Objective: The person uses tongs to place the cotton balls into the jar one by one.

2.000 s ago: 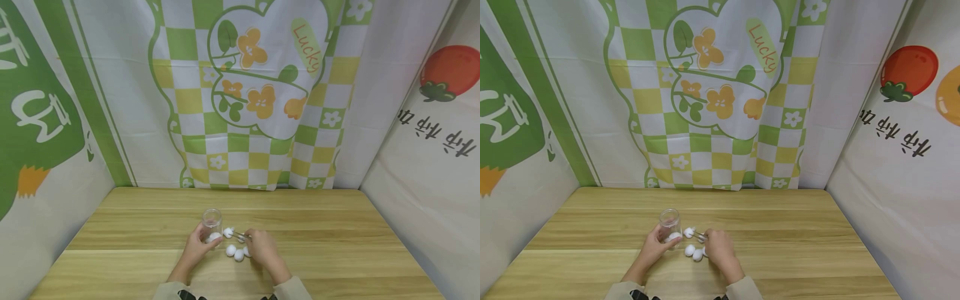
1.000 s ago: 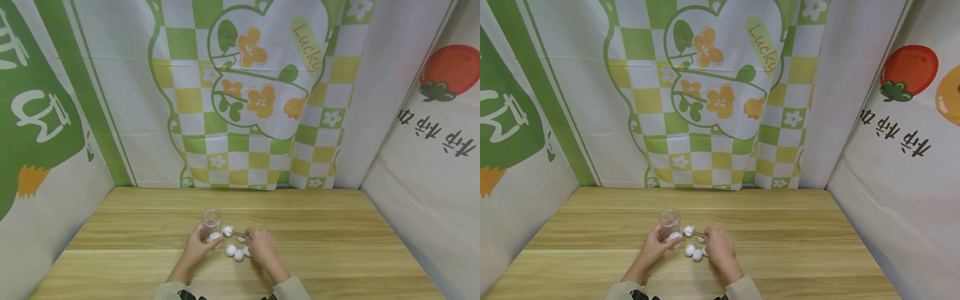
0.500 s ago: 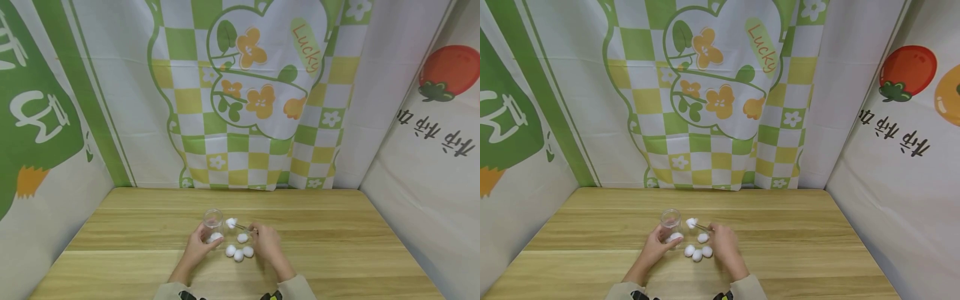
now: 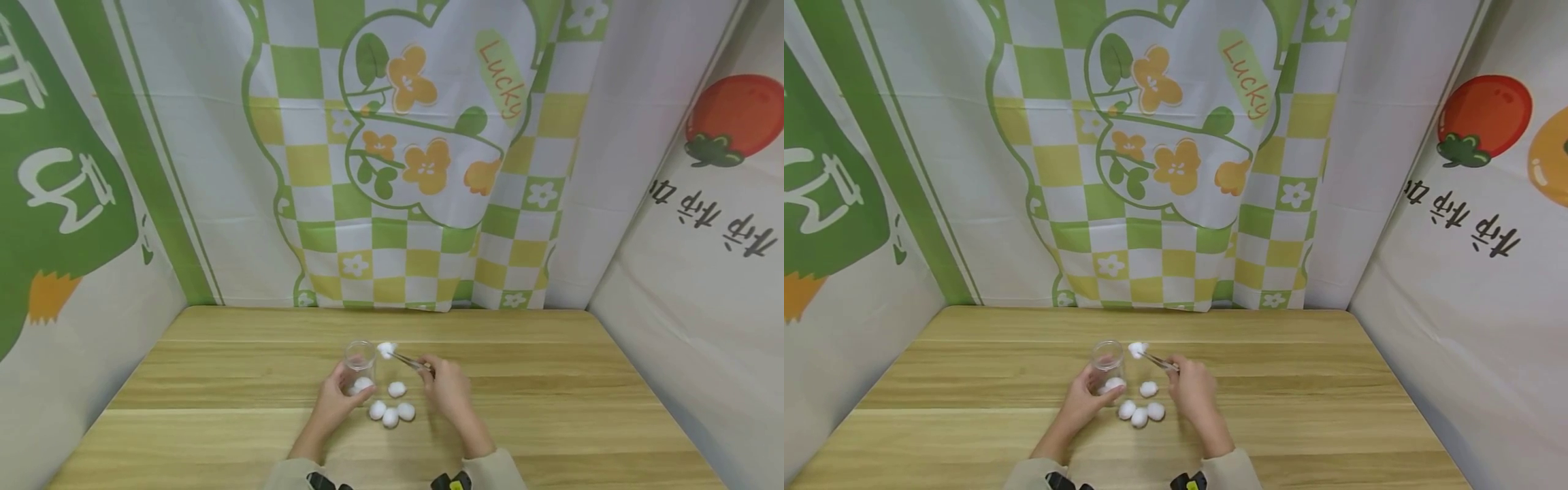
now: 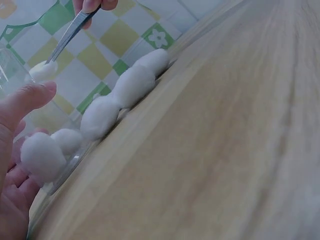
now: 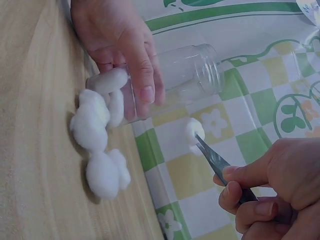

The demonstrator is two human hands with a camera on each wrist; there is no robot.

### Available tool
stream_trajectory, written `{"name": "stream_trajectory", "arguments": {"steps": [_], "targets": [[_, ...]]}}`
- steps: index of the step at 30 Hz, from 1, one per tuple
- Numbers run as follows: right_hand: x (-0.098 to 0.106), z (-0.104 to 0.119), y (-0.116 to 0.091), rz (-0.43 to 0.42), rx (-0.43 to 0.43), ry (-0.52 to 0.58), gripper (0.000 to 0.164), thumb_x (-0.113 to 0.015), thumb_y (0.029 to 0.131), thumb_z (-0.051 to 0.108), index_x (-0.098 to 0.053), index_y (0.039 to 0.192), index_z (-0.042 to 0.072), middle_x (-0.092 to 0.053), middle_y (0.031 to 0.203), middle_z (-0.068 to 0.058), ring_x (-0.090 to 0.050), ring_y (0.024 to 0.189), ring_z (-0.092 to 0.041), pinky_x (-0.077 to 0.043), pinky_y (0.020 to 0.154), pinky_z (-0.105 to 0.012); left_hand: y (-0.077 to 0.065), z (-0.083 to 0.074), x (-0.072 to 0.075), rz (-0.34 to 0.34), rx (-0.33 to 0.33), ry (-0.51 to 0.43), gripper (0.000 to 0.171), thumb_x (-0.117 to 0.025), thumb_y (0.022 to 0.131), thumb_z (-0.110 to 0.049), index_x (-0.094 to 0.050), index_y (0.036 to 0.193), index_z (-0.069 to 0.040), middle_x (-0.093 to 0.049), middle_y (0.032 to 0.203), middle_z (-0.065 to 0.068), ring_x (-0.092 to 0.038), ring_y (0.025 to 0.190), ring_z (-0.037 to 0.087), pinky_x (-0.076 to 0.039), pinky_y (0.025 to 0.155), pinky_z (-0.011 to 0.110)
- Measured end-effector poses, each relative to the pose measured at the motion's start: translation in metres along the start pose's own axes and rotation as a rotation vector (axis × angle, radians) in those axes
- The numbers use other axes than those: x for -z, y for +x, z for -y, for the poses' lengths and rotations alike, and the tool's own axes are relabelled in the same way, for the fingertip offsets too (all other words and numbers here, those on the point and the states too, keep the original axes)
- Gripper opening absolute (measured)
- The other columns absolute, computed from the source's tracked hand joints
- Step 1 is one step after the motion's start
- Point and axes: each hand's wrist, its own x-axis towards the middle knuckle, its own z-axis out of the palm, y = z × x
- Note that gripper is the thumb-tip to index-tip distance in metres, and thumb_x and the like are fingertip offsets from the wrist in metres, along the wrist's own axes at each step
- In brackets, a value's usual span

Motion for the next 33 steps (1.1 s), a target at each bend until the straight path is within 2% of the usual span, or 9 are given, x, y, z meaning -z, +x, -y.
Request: {"name": "stream_trajectory", "arguments": {"steps": [6,16,26,33], "targets": [[0.003,-0.001,0.000,-0.001,0.001,0.012,0.011,-0.068,0.085,0.010,-0.072,0.096,0.011,-0.069,0.069,-0.004,-0.053,0.055,-0.008,-0.033,0.044,-0.020,-0.001,0.000,-0.001,-0.001,0.009,0.001,0.064,-0.080,0.077,-0.013,-0.051,0.132,-0.002,-0.057,0.136,0.024,-0.054,0.128,0.041,-0.040,0.111,0.052],[0.008,0.003,0.001,0.011,0.024,0.074,0.010,-0.066,0.088,0.009,-0.070,0.097,0.006,-0.062,0.061,-0.003,-0.037,0.046,-0.003,-0.026,0.040,-0.012,-0.001,0.003,-0.001,0.014,-0.012,-0.011,0.063,-0.079,0.077,-0.012,-0.051,0.133,-0.004,-0.054,0.139,0.022,-0.050,0.131,0.042,-0.037,0.113,0.053],[0.017,0.009,0.000,0.011,0.020,0.104,0.012,-0.065,0.088,0.008,-0.069,0.098,0.004,-0.067,0.066,-0.007,-0.043,0.049,-0.005,-0.031,0.042,-0.013,-0.002,0.003,0.000,0.022,-0.007,-0.033,0.065,-0.079,0.077,-0.012,-0.049,0.134,-0.005,-0.053,0.141,0.020,-0.049,0.133,0.041,-0.036,0.114,0.051],[0.020,0.011,0.000,-0.011,0.019,0.113,0.012,-0.066,0.088,0.008,-0.070,0.098,0.004,-0.068,0.066,-0.007,-0.043,0.050,-0.004,-0.031,0.043,-0.014,-0.001,0.003,-0.001,0.009,-0.005,-0.013,0.065,-0.080,0.076,-0.013,-0.050,0.133,-0.005,-0.055,0.139,0.020,-0.052,0.130,0.040,-0.039,0.112,0.052]]}}
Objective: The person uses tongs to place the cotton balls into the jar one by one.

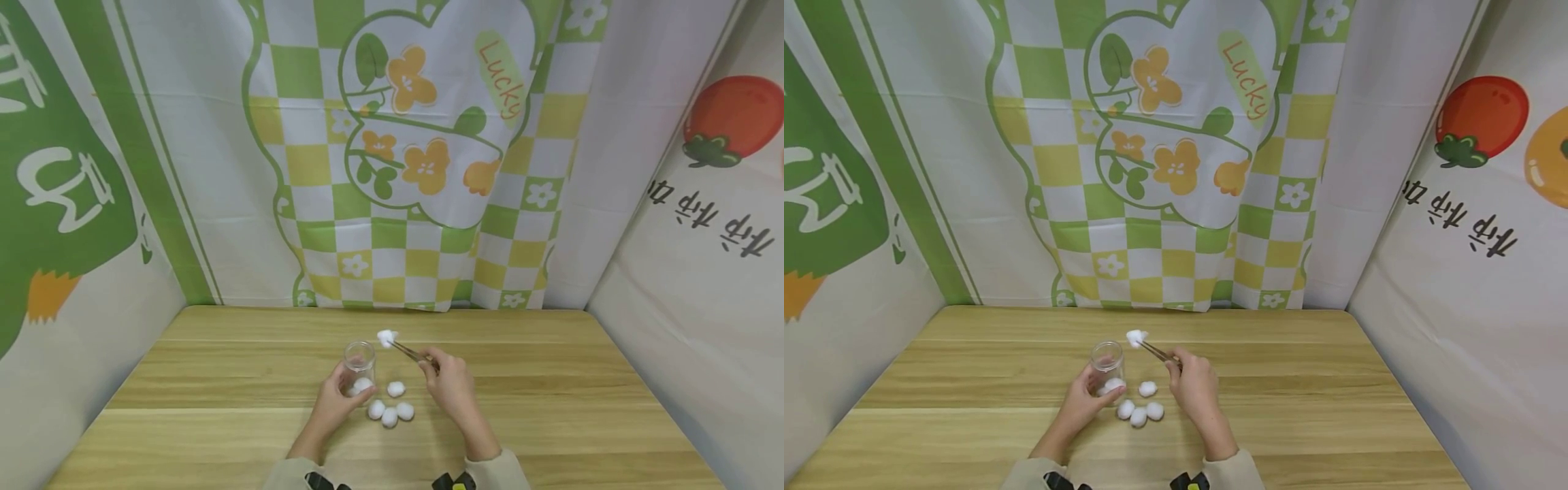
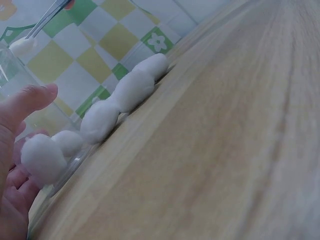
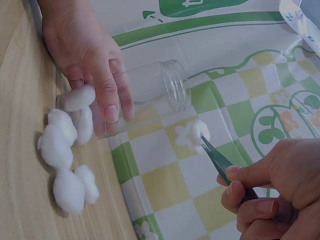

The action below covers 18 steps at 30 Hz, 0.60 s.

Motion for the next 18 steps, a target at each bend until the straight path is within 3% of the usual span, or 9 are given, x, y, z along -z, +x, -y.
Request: {"name": "stream_trajectory", "arguments": {"steps": [18], "targets": [[0.0038,0.0028,-0.0001,-0.060,0.046,0.006,0.011,-0.067,0.087,0.008,-0.070,0.097,0.005,-0.066,0.064,-0.006,-0.040,0.052,-0.003,-0.032,0.046,-0.015,-0.0007,-0.0031,0.0000,0.007,0.000,0.001,0.063,-0.080,0.078,-0.014,-0.050,0.133,-0.004,-0.056,0.138,0.021,-0.052,0.130,0.039,-0.041,0.111,0.050]]}}
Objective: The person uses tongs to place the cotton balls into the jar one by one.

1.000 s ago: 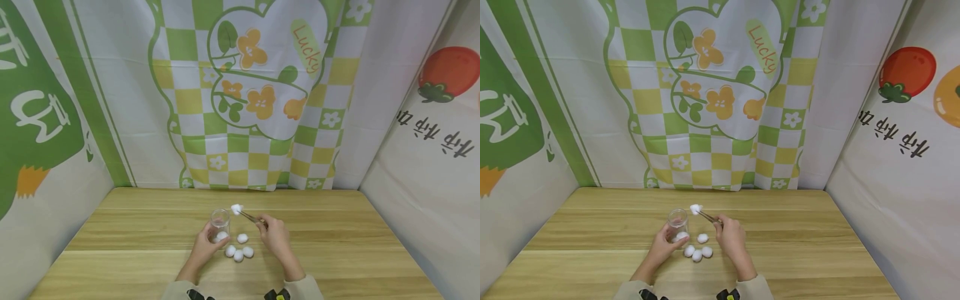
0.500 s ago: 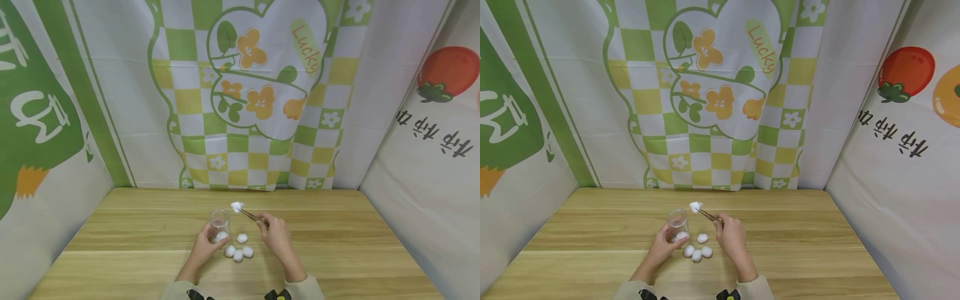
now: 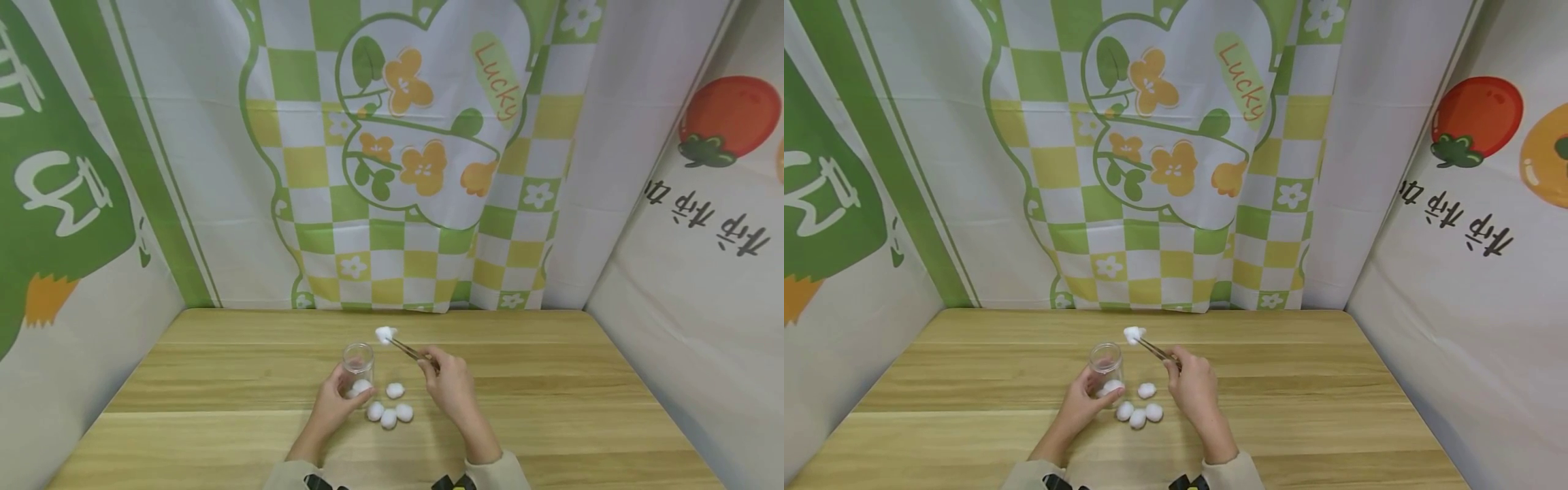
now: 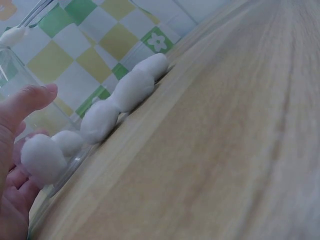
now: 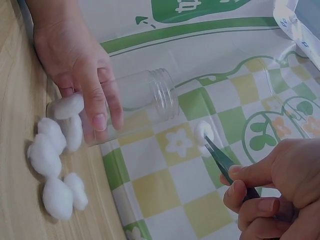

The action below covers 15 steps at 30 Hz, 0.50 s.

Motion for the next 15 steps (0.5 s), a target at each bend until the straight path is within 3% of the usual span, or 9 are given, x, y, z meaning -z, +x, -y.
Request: {"name": "stream_trajectory", "arguments": {"steps": [15], "targets": [[0.0030,0.0071,-0.0016,-0.010,0.037,0.028,0.011,-0.067,0.086,0.006,-0.069,0.096,0.003,-0.065,0.062,-0.007,-0.040,0.051,-0.002,-0.033,0.047,-0.014,-0.0002,-0.0020,-0.0002,-0.008,0.012,0.010,0.061,-0.080,0.077,-0.015,-0.052,0.131,-0.006,-0.057,0.138,0.020,-0.053,0.130,0.039,-0.041,0.111,0.050]]}}
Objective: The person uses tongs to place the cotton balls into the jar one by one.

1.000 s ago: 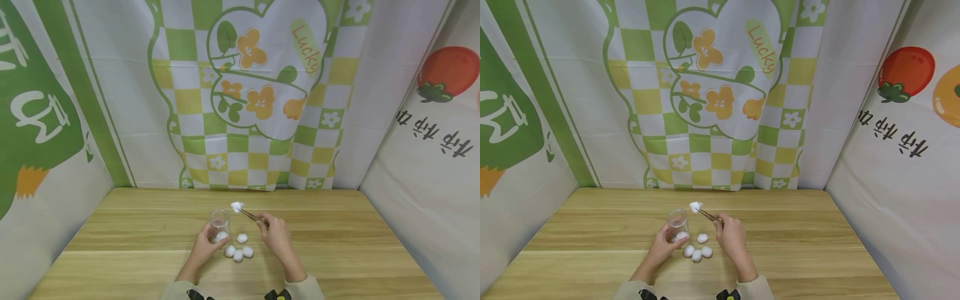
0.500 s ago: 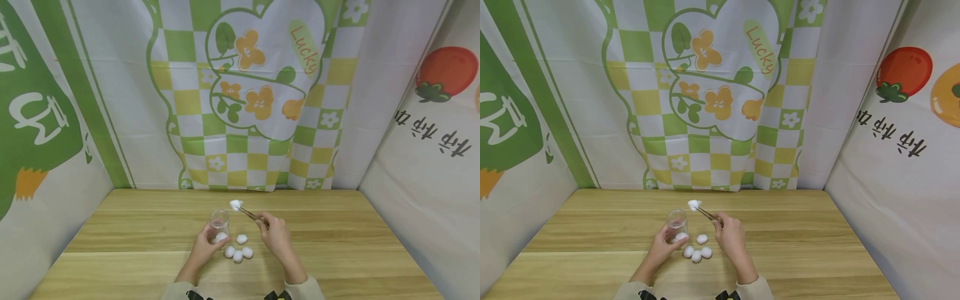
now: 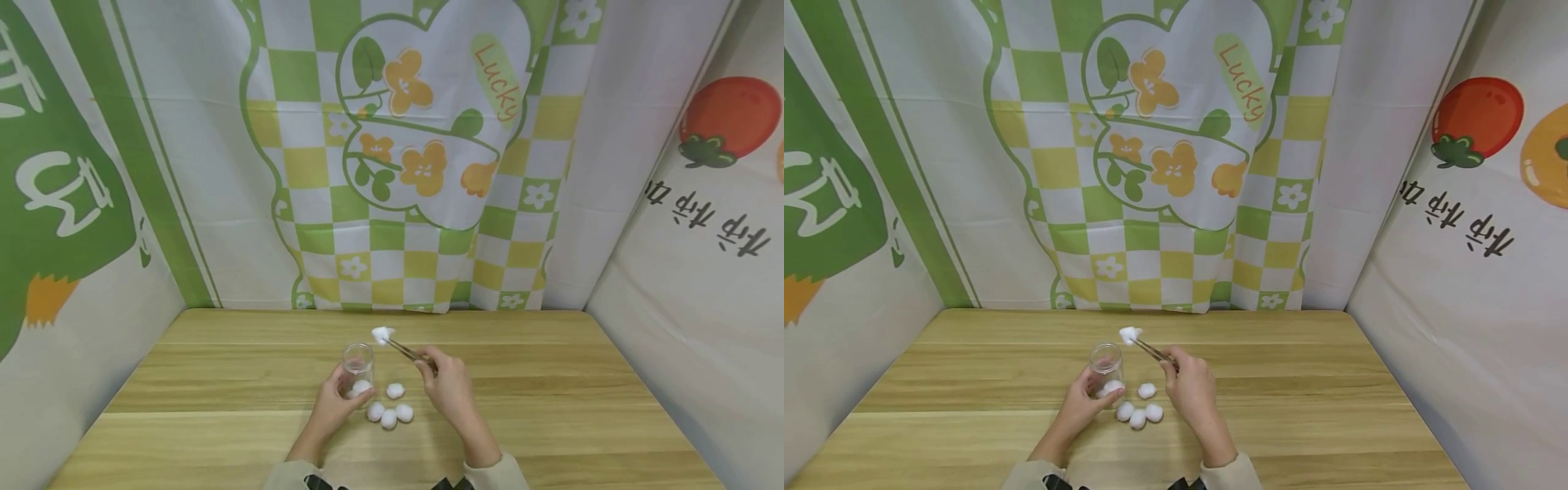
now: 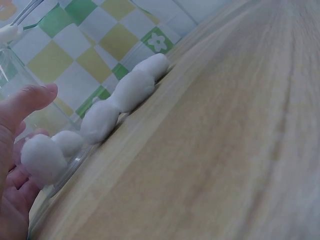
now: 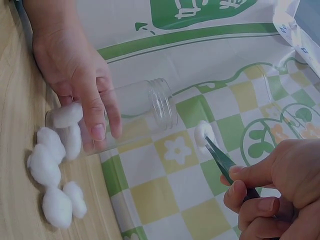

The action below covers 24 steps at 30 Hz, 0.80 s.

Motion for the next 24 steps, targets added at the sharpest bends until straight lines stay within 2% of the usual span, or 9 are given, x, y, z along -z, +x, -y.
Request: {"name": "stream_trajectory", "arguments": {"steps": [24], "targets": [[-0.0059,0.0082,-0.0040,0.014,0.034,0.009,0.012,-0.068,0.086,0.005,-0.070,0.097,0.005,-0.064,0.062,-0.005,-0.038,0.051,0.000,-0.032,0.045,-0.013,-0.0006,0.0010,0.0000,0.010,0.004,-0.026,0.061,-0.079,0.078,-0.013,-0.051,0.131,-0.004,-0.055,0.139,0.023,-0.050,0.132,0.040,-0.038,0.113,0.051]]}}
